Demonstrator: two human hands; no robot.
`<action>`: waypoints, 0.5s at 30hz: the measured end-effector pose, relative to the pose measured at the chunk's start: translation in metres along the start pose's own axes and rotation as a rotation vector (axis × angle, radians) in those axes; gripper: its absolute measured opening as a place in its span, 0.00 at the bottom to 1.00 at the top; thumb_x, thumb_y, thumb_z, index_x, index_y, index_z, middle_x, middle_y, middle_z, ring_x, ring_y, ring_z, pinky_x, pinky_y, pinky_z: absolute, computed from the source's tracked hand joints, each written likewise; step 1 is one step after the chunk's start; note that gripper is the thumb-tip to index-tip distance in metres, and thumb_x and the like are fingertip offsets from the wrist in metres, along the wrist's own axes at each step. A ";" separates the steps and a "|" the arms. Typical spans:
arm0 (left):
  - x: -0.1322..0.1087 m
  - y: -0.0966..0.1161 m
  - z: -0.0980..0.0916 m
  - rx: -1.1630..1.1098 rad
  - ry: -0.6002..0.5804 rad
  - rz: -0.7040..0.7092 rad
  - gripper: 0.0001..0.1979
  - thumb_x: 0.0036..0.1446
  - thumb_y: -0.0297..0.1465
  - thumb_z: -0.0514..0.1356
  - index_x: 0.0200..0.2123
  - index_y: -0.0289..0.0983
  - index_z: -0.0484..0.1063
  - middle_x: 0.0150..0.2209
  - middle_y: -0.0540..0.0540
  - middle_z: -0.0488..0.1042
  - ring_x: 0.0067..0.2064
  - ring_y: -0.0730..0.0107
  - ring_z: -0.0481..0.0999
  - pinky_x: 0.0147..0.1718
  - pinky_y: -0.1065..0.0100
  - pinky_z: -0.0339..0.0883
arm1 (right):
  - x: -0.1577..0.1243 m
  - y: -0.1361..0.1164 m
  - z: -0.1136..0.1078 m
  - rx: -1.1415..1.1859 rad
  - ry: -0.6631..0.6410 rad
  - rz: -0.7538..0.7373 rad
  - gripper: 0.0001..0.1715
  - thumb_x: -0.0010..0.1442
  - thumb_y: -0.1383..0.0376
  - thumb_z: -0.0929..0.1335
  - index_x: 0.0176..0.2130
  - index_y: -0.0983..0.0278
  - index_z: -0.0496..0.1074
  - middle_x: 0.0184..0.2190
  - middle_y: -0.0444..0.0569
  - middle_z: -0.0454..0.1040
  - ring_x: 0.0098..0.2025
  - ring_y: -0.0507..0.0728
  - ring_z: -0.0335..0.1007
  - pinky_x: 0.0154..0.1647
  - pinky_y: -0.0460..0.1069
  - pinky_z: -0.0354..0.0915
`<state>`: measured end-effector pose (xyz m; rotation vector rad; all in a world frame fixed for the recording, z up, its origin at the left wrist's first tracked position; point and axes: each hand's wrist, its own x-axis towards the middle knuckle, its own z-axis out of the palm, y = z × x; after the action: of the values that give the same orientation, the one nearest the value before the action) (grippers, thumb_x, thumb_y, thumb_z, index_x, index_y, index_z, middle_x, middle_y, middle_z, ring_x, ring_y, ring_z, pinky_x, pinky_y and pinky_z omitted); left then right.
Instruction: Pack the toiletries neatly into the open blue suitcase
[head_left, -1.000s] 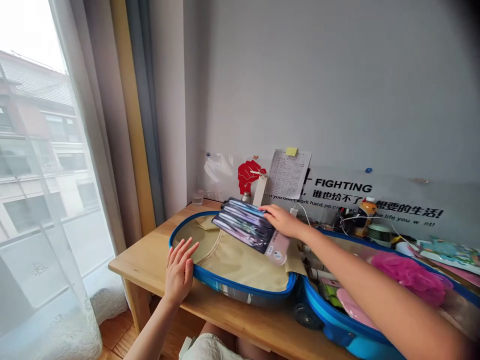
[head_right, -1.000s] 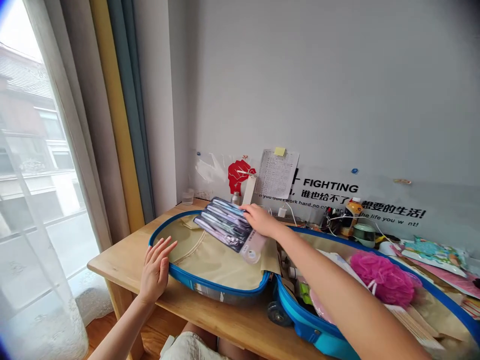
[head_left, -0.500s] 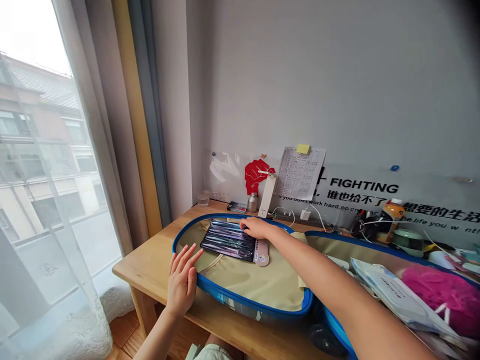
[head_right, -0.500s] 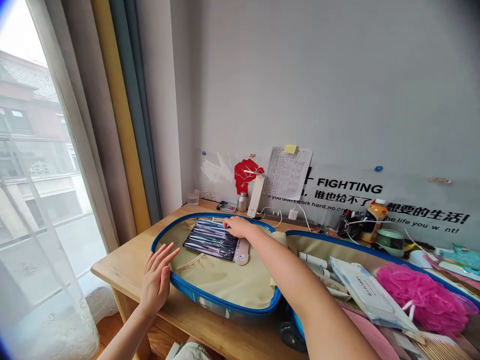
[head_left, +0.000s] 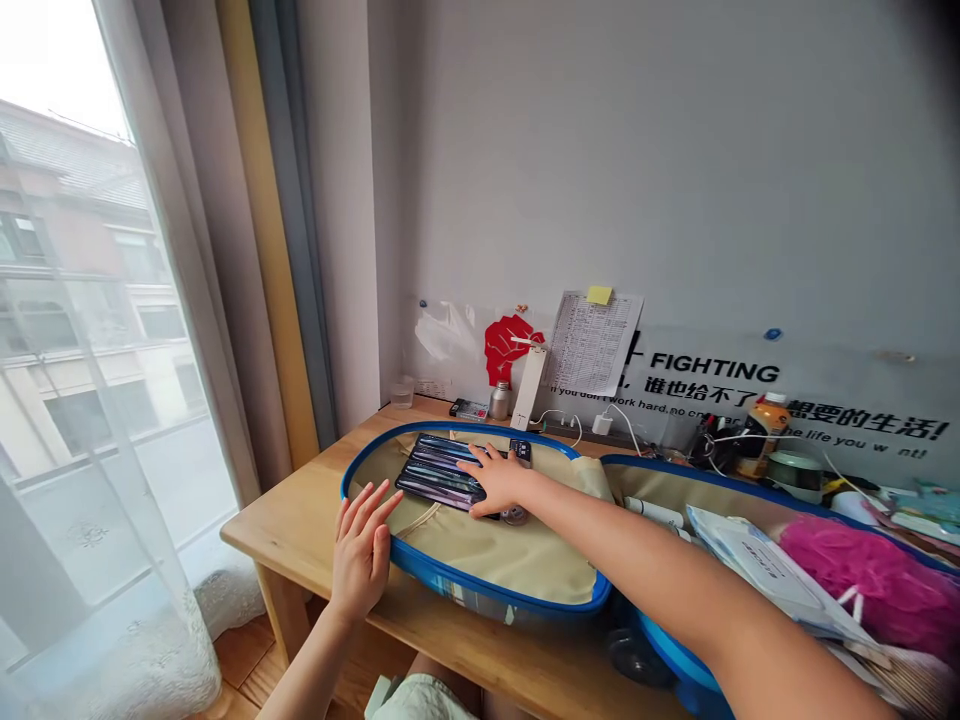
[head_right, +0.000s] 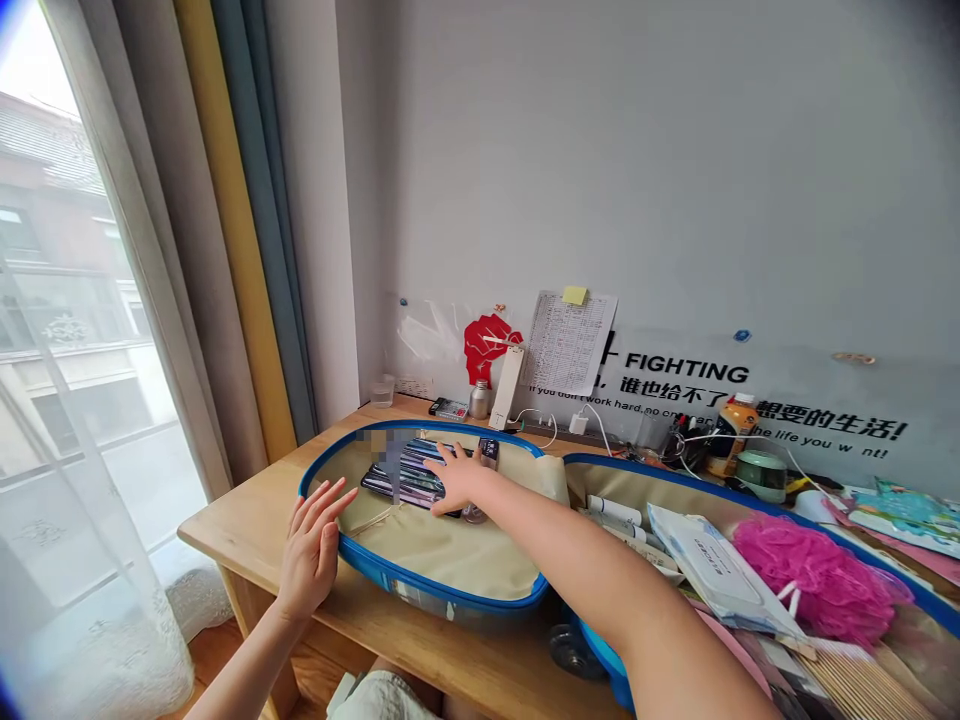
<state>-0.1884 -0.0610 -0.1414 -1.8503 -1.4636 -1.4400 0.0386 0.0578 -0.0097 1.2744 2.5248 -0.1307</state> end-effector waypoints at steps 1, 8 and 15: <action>0.000 0.001 0.000 0.002 0.001 0.002 0.23 0.70 0.34 0.43 0.57 0.42 0.73 0.61 0.45 0.72 0.66 0.61 0.63 0.68 0.54 0.46 | 0.001 -0.001 0.002 -0.003 -0.018 0.006 0.61 0.52 0.43 0.71 0.73 0.54 0.42 0.75 0.55 0.30 0.75 0.77 0.27 0.67 0.79 0.40; 0.001 0.001 0.000 0.009 -0.010 -0.028 0.24 0.71 0.36 0.42 0.57 0.43 0.74 0.60 0.44 0.73 0.66 0.60 0.63 0.68 0.53 0.46 | 0.012 -0.001 0.013 -0.020 0.012 0.031 0.56 0.55 0.44 0.69 0.73 0.57 0.45 0.75 0.56 0.34 0.75 0.75 0.27 0.69 0.76 0.39; -0.001 0.002 0.002 0.010 0.009 -0.002 0.25 0.71 0.39 0.42 0.63 0.41 0.67 0.66 0.41 0.65 0.70 0.56 0.57 0.68 0.50 0.46 | 0.019 0.003 0.020 -0.030 0.055 0.012 0.55 0.54 0.44 0.69 0.72 0.57 0.50 0.75 0.56 0.39 0.75 0.73 0.32 0.71 0.72 0.33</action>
<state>-0.1857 -0.0602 -0.1426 -1.8351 -1.4660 -1.4370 0.0350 0.0705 -0.0342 1.2980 2.5553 -0.0560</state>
